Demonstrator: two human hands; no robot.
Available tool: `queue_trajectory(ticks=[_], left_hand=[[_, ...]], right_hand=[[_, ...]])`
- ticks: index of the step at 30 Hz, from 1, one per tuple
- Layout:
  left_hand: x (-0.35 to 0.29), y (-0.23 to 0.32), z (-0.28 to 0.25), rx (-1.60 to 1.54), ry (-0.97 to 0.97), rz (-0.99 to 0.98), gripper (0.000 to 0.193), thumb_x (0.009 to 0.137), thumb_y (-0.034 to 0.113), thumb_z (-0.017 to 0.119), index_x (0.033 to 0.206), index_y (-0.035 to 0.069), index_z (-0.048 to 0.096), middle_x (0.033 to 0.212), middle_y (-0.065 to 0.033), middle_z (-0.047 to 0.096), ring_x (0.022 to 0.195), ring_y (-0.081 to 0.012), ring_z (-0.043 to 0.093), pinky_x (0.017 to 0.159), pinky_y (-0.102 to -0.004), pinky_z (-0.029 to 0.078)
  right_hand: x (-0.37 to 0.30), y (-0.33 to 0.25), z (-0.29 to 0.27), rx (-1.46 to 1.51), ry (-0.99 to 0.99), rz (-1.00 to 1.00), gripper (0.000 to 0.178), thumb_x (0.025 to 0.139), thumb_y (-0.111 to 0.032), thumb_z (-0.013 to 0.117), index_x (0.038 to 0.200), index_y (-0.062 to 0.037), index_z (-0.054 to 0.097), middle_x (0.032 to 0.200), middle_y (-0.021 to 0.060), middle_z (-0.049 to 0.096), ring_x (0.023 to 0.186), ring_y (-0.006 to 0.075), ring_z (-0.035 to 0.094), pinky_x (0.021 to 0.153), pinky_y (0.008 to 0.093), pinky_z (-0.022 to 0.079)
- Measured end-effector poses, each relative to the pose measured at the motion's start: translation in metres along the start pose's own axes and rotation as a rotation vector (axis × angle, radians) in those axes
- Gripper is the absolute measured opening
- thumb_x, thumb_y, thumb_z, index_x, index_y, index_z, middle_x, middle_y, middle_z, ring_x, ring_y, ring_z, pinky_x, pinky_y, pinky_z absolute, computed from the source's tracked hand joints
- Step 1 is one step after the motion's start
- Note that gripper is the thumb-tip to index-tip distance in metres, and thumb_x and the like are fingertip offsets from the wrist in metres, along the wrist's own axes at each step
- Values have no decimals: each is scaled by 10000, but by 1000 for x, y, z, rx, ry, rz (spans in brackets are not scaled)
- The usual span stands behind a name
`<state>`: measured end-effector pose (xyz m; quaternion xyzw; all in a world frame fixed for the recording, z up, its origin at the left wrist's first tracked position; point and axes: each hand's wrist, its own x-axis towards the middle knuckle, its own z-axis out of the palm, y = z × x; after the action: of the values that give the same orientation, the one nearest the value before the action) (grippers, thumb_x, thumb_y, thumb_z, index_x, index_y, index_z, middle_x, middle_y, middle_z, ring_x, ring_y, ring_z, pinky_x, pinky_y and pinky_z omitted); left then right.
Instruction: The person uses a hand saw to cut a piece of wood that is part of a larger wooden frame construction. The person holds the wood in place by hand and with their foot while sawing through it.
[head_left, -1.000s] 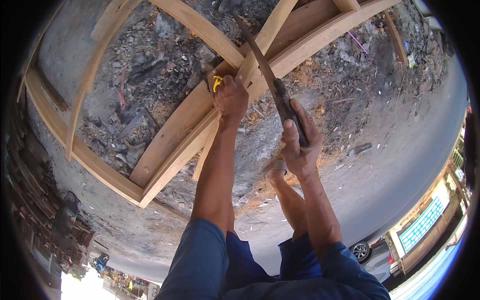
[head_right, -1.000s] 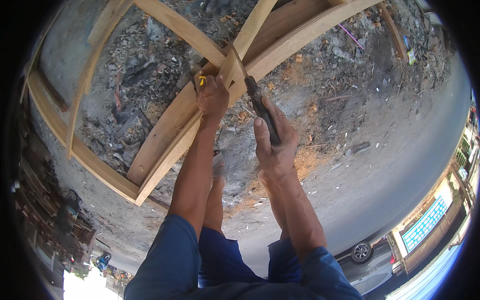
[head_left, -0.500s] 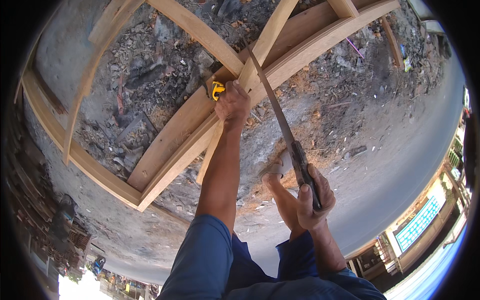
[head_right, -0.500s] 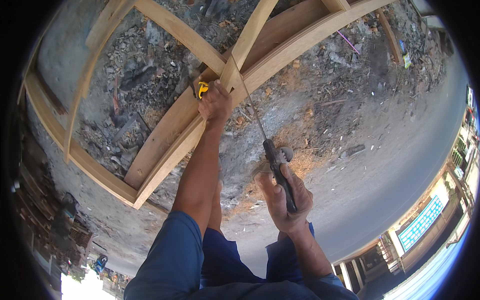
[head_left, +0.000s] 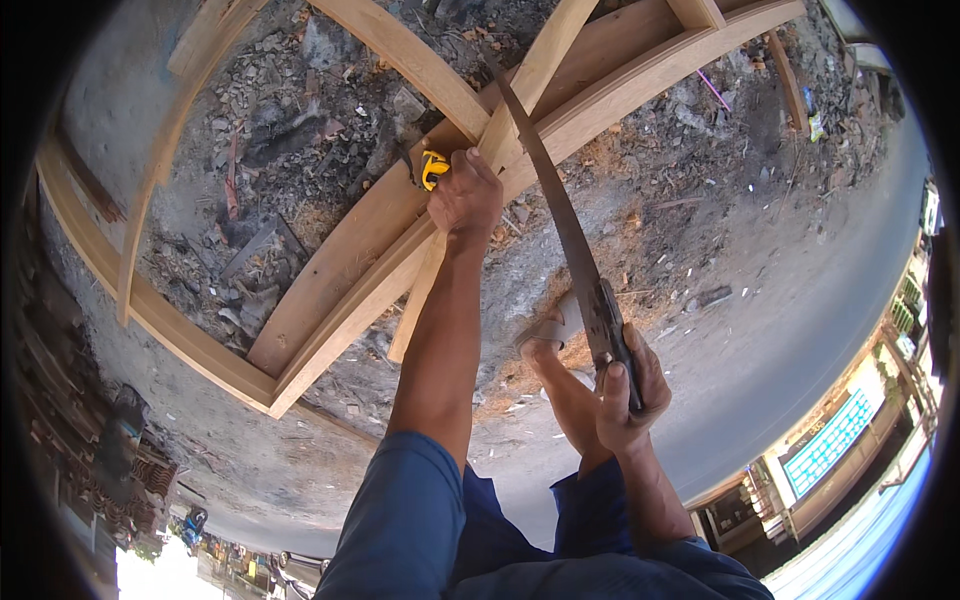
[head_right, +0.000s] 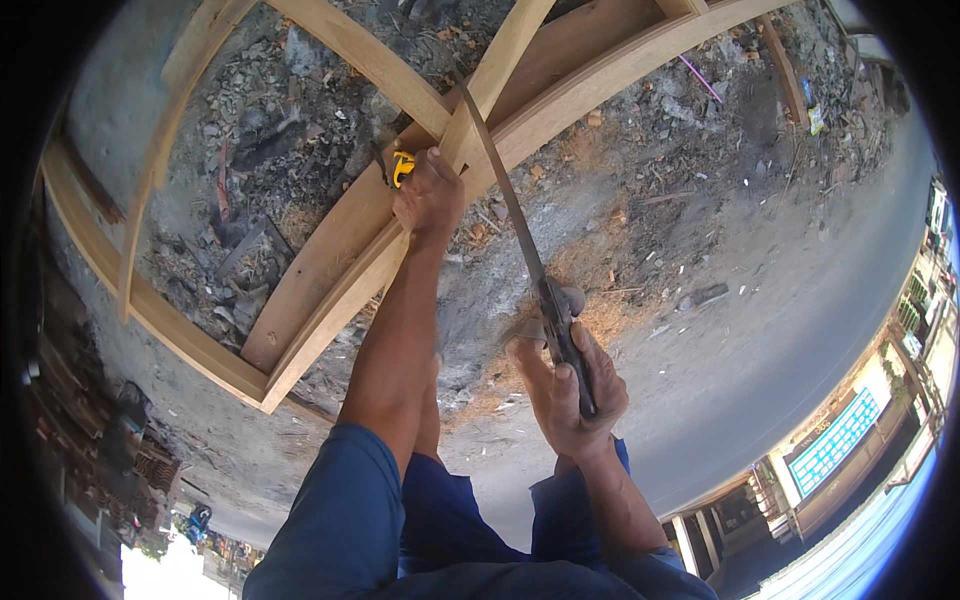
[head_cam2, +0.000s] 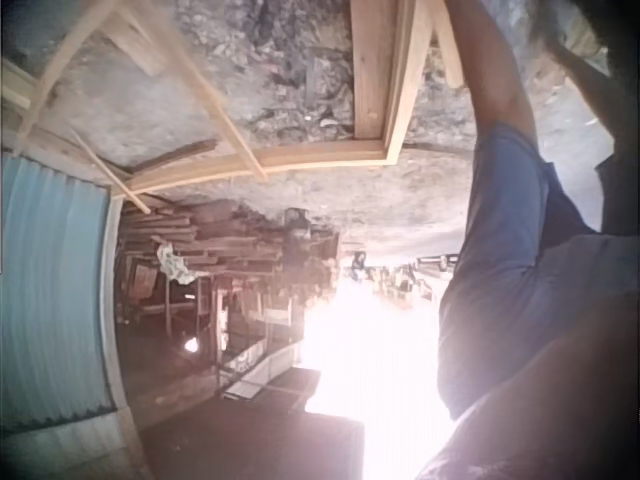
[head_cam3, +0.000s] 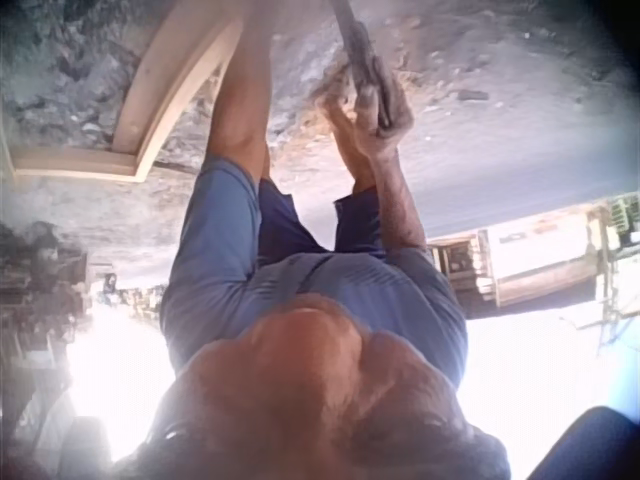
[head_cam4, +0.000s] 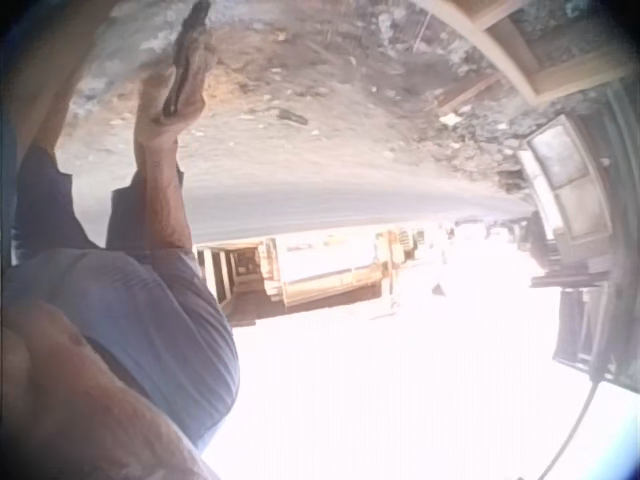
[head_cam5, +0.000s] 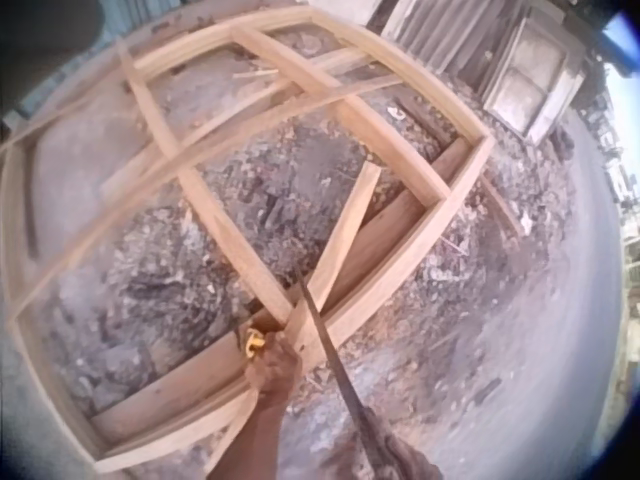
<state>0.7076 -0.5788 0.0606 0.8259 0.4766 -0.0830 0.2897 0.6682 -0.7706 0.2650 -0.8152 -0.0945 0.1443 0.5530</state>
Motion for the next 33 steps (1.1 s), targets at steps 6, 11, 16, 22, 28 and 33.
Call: queue_trajectory(ticks=[6,11,16,22,28,33], left_hand=[[-1,6,4,-39,58,59,328,1049,346,452,973,92,645,789,-238,713,770,-458,711,709,-561,565],[-2,-1,-2,-34,-82,-52,354,1059,354,416,1046,95,657,881,-254,722,860,-470,705,777,-569,553],[-1,7,-5,-70,-7,21,342,1049,347,452,943,84,642,802,-252,712,787,-458,710,733,-567,552],[7,-4,2,-66,7,61,365,1057,334,438,934,68,654,814,-233,714,800,-445,708,726,-547,558],[3,11,11,-38,86,75,386,1053,337,442,907,54,660,837,-215,723,810,-436,709,761,-529,557],[3,1,9,-29,24,-4,359,1040,348,463,946,68,668,845,-242,712,834,-459,701,738,-560,548]], right_hand=[[103,31,61,-6,-27,174,387,1034,-110,574,1367,85,578,1239,209,702,1087,235,694,914,317,545],[-23,21,-11,-106,-46,45,440,1048,-193,569,1428,28,557,1039,141,718,671,83,578,577,255,482],[34,32,34,-90,-9,-26,444,1037,-197,589,1420,27,571,1142,194,722,822,147,666,686,286,534],[114,37,70,-34,-110,86,461,1016,-178,627,1412,48,559,1208,250,711,1087,256,717,893,322,552],[123,26,56,-59,-82,85,444,1043,-205,589,1389,73,564,1252,265,688,1138,260,689,937,344,535],[16,14,-3,-147,-70,82,460,1068,-260,541,1437,15,559,1012,98,681,692,80,572,602,248,475]])
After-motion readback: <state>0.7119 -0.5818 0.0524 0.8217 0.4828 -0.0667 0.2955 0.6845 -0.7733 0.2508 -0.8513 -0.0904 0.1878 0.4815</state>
